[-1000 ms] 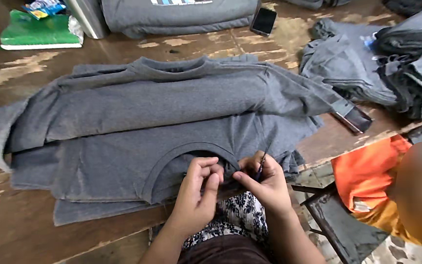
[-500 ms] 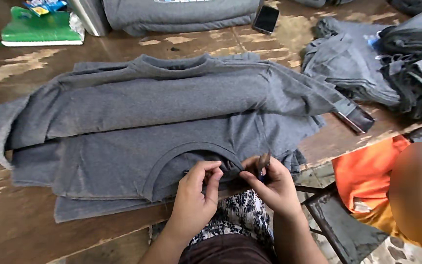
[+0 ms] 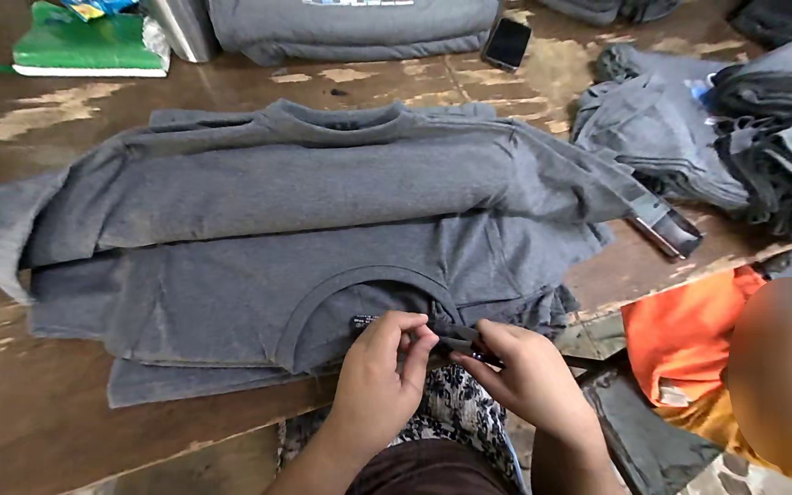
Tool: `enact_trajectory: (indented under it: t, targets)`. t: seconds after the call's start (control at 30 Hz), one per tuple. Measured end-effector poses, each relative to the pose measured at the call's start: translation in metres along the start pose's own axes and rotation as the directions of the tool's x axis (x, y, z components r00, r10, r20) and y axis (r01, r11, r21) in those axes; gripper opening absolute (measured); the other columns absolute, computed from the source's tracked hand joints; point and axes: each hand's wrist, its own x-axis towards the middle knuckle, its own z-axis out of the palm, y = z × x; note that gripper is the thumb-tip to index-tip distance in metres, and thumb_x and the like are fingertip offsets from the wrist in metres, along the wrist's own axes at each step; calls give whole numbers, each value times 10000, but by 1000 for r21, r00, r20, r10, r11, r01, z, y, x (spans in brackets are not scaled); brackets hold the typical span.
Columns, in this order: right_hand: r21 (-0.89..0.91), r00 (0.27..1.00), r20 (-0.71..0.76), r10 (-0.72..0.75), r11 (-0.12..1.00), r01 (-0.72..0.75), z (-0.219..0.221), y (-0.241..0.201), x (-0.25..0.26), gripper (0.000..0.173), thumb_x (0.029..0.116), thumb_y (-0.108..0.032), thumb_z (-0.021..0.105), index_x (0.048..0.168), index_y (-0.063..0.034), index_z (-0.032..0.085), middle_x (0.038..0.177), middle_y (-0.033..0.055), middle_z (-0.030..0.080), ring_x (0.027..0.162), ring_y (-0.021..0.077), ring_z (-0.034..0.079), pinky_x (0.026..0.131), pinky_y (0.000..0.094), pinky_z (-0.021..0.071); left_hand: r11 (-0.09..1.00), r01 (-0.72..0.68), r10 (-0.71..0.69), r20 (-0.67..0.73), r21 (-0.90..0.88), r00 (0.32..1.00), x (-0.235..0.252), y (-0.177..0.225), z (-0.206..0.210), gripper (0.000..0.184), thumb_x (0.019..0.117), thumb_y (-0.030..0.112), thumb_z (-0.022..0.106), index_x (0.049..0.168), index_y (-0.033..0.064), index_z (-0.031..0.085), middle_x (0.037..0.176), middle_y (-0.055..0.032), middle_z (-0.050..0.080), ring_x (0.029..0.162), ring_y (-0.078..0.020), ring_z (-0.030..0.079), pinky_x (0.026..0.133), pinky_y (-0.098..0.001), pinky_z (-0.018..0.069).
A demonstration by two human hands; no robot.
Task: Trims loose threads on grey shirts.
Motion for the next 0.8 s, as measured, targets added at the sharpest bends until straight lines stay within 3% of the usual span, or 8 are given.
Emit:
enact_trajectory:
  t: [0.2, 0.3, 0.37, 0.47, 0.53, 0.63, 0.7, 0.8]
  targets:
    - [-27, 993, -101, -54, 998, 51, 17, -7, 6, 450, 1043, -409, 459, 799, -67, 619, 579, 53, 540, 506, 205, 568, 455, 380, 437, 995, -94, 90, 87, 41, 992, 1, 8, -6, 194, 1012, 145, 603, 999, -21, 702, 916, -116, 724, 847, -118, 679, 817, -213, 550]
    - [134, 989, -150, 18, 991, 2, 10, -9, 8, 474, 1062, -423, 497, 891, -7, 649, 679, 80, 615, 599, 153, 590, 560, 333, 493, 961, -236, 269, 303, -144, 914, 0, 4, -30, 507, 1032, 500, 541, 960, 33, 725, 708, -55, 658, 676, -134, 615, 715, -284, 510]
    - [187, 974, -226, 26, 982, 17, 14, -6, 17, 473, 1034, -442, 564, 877, -2, 639, 696, 71, 600, 636, 116, 564, 598, 286, 480, 968, -249, 250, 213, -32, 944, -5, 0, -46, 607, 958, 674, 537, 984, 104, 743, 756, -1, 685, 740, -102, 618, 774, -288, 499]
    - [249, 960, -277, -48, 961, 120, 29, -7, 37, 354, 980, -352, 657, 871, -18, 616, 715, 45, 563, 670, 95, 523, 634, 251, 458, 886, 11, 39, -98, 464, 994, -10, -15, -71, 396, 964, 469, 653, 1074, 99, 744, 1000, -81, 728, 980, -228, 672, 877, -416, 538]
    - [323, 917, -387, -100, 917, 236, 41, -13, 46, 223, 933, -189, 685, 835, -20, 577, 730, 47, 551, 690, 64, 519, 671, 190, 455, 802, 222, -145, -179, 554, 973, -13, -28, -89, 390, 923, 307, 658, 1202, 40, 711, 1164, -186, 669, 1097, -361, 628, 907, -531, 518]
    - [260, 848, -505, -160, 909, 326, 42, -23, 51, 175, 895, -93, 646, 807, -84, 495, 741, 43, 509, 745, 106, 510, 745, 232, 425, 753, 336, -286, -178, 566, 941, -22, -26, -110, 352, 854, 210, 594, 1147, 59, 719, 953, -76, 673, 791, -154, 610, 658, -302, 506]
    - [158, 835, -498, -234, 922, 353, 42, -25, 50, 119, 867, -105, 608, 787, -118, 520, 721, 32, 537, 802, 159, 526, 815, 310, 390, 719, 351, -338, -140, 600, 931, -21, -13, -113, 328, 873, 197, 556, 1107, 47, 730, 809, -47, 644, 668, -135, 574, 597, -290, 478]
    - [-10, 857, -330, -395, 910, 415, 51, -23, 47, 90, 874, -119, 575, 791, -152, 564, 744, 31, 592, 845, 245, 564, 834, 410, 393, 762, 297, -163, -274, 575, 948, -12, -12, -106, 251, 966, 164, 515, 995, 40, 731, 815, -62, 670, 652, -66, 592, 591, -206, 494]
